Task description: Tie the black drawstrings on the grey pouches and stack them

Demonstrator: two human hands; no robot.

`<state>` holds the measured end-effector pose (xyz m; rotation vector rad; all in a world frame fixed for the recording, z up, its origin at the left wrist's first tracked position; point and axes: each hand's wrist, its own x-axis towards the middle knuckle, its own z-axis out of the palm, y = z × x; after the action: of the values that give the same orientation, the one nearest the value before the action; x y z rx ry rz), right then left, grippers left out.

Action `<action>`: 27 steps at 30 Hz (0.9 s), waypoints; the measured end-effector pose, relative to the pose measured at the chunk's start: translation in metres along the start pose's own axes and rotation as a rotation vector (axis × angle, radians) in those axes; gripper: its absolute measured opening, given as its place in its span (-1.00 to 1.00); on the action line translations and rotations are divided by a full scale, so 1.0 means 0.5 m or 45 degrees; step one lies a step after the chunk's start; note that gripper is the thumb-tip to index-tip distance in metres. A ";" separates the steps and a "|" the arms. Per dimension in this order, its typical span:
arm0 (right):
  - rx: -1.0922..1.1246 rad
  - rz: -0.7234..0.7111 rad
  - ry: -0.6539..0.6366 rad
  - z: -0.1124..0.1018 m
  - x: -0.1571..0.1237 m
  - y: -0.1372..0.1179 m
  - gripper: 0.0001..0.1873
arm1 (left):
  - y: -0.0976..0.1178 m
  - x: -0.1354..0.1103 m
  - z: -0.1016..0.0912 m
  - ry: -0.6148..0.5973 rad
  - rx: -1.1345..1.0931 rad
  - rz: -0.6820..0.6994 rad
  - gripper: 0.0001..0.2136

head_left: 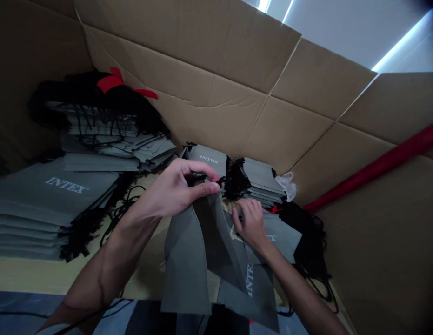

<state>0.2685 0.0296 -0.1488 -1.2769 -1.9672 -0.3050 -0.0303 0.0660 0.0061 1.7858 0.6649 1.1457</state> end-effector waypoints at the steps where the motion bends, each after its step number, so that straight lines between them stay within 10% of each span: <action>1: 0.060 0.042 0.055 -0.020 0.032 -0.022 -0.81 | 0.000 0.001 0.001 -0.013 -0.003 0.017 -0.83; 9: 0.958 0.191 -0.139 -0.139 0.235 -0.170 -0.52 | -0.007 0.007 0.015 0.102 -0.042 0.209 -0.79; 17: 1.389 0.233 -0.302 -0.102 0.251 -0.183 -0.65 | -0.019 0.008 0.031 0.190 0.111 0.383 -0.90; 27: 1.173 0.260 -0.116 -0.109 0.252 -0.154 -0.59 | -0.015 0.009 0.025 0.137 -0.330 0.041 -0.66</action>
<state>0.2006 0.0482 -0.0083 -0.8517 -1.6791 0.7007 -0.0170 0.0681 -0.0011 1.5299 0.5247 1.2948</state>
